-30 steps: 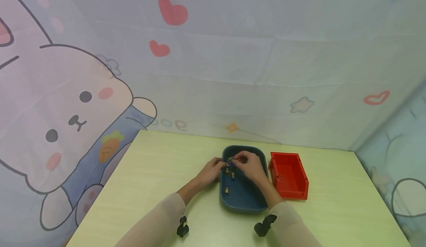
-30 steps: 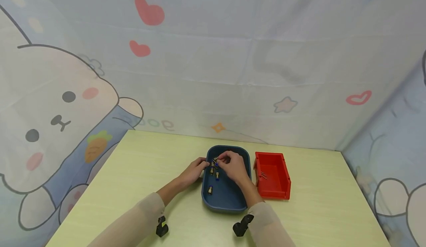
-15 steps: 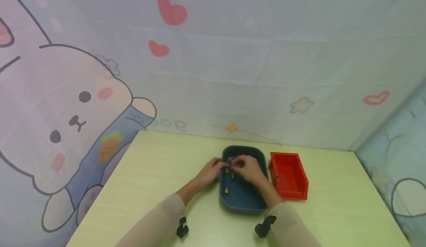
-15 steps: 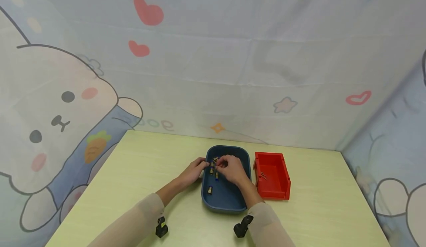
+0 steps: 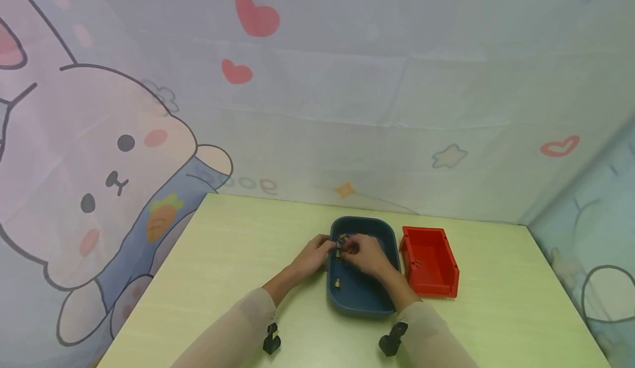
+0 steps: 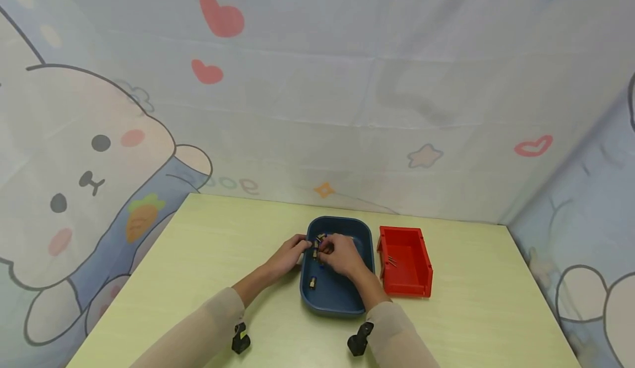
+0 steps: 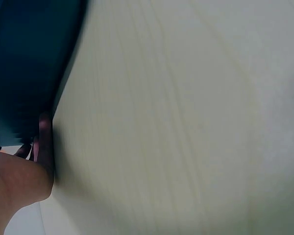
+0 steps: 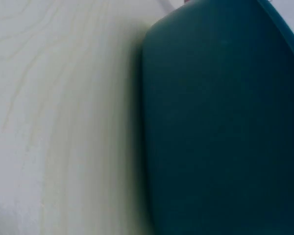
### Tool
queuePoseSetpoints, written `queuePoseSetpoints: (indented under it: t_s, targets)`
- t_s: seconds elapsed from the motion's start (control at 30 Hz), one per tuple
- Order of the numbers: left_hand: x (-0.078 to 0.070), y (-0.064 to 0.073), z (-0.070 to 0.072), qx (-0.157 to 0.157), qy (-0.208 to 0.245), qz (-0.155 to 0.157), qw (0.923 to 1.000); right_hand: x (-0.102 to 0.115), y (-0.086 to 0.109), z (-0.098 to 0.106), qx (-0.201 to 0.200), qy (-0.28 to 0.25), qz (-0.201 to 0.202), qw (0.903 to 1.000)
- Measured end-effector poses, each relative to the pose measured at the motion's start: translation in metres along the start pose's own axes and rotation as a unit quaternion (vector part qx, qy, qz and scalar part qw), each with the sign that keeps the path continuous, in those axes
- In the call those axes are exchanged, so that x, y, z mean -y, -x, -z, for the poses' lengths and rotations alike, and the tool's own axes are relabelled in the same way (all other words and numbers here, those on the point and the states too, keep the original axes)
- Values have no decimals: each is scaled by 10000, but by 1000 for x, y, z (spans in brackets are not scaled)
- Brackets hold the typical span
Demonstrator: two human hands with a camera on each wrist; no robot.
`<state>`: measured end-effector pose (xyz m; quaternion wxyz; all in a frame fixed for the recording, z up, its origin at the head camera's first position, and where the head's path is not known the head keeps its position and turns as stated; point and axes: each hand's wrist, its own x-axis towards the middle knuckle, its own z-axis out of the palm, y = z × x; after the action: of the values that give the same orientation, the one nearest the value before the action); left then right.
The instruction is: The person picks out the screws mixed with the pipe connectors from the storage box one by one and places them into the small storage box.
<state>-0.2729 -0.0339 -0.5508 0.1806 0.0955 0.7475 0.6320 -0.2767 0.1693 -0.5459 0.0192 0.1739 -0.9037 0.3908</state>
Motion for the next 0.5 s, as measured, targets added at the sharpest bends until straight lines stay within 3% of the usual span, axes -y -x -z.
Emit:
queuePoseSetpoints:
  t_s: [0.13,0.5]
  targets:
    - [0,1,0,9,11,17,10000,-3,-2,-6,28,172,182,9997]
    - [0,0,2,-15,3,63,10000,-5,-3,-9,-26,244,149,9996]
